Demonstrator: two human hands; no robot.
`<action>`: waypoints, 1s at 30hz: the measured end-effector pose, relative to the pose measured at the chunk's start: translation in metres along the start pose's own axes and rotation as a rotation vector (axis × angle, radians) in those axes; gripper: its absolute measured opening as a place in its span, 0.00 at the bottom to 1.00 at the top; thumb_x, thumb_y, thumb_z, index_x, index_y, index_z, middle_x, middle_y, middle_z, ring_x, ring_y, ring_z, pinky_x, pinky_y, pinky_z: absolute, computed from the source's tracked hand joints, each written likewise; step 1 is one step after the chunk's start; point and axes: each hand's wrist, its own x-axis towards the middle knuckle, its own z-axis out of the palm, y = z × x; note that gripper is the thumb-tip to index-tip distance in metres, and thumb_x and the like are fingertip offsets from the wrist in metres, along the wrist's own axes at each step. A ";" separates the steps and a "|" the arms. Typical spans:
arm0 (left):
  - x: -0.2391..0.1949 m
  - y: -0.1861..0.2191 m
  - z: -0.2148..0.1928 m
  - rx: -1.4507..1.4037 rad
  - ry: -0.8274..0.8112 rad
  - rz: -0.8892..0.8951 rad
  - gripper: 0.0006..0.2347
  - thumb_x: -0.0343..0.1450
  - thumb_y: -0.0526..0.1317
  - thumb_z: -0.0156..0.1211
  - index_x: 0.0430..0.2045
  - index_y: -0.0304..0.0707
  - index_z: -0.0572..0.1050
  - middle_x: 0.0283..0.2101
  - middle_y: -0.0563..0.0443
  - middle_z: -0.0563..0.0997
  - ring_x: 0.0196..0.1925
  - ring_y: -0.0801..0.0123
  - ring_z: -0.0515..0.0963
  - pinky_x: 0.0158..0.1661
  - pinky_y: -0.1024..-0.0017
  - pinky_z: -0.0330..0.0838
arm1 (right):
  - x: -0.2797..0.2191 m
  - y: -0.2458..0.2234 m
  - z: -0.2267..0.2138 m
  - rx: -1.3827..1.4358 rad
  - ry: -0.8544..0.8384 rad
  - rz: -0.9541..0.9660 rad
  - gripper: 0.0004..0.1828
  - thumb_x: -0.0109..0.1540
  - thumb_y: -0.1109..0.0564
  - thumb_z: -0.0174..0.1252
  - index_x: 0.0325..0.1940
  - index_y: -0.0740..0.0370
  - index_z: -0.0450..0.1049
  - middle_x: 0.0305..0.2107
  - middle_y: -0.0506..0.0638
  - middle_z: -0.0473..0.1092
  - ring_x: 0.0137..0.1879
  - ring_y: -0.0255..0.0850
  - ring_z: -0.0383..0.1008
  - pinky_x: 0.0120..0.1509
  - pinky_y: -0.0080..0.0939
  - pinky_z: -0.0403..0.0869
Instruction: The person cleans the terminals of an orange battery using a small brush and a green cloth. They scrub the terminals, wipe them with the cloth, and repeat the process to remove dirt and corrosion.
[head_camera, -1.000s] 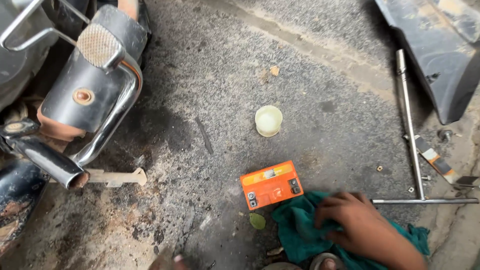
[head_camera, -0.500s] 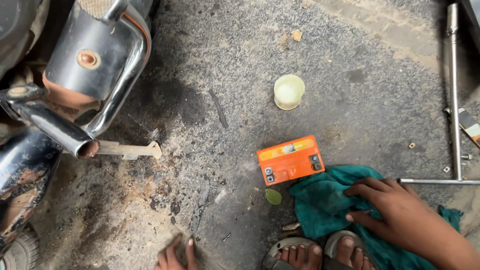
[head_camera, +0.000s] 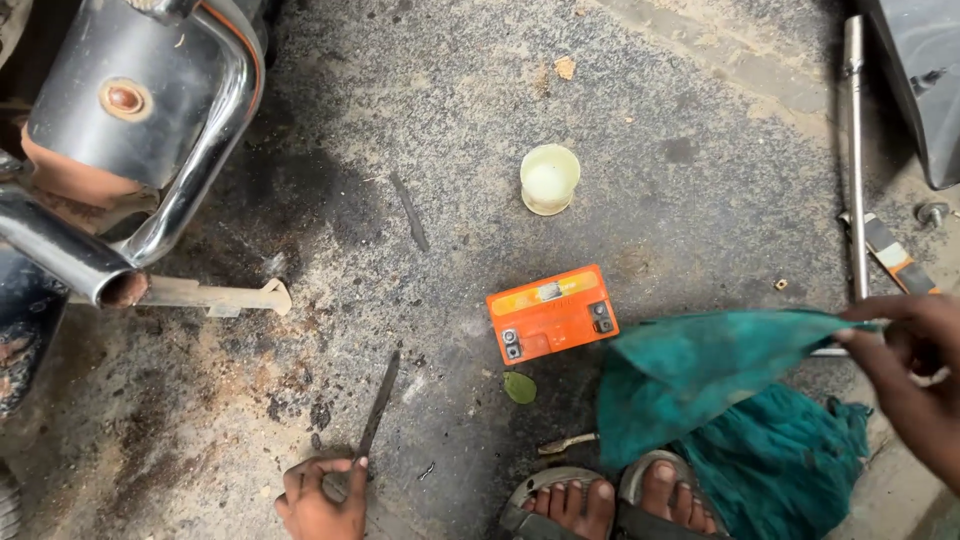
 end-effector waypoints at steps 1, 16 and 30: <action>-0.002 0.005 -0.003 -0.007 -0.002 0.009 0.12 0.57 0.50 0.77 0.26 0.51 0.83 0.47 0.52 0.78 0.50 0.60 0.76 0.57 0.63 0.62 | -0.005 0.018 0.005 0.053 0.011 0.136 0.13 0.65 0.62 0.65 0.53 0.65 0.76 0.25 0.53 0.65 0.27 0.36 0.64 0.30 0.36 0.64; -0.008 0.054 -0.070 -0.246 0.074 -0.091 0.09 0.63 0.41 0.75 0.33 0.43 0.84 0.37 0.43 0.84 0.37 0.65 0.83 0.36 0.68 0.78 | -0.031 0.064 0.035 0.468 0.163 0.166 0.13 0.78 0.59 0.47 0.65 0.67 0.64 0.40 0.55 0.69 0.48 0.40 0.75 0.56 0.38 0.75; -0.027 0.243 -0.205 -0.676 -0.435 0.536 0.07 0.64 0.39 0.70 0.34 0.47 0.88 0.32 0.56 0.89 0.37 0.75 0.86 0.38 0.75 0.81 | -0.035 -0.172 -0.013 1.147 -0.017 -0.349 0.07 0.59 0.60 0.62 0.41 0.57 0.76 0.45 0.58 0.69 0.52 0.52 0.77 0.58 0.53 0.79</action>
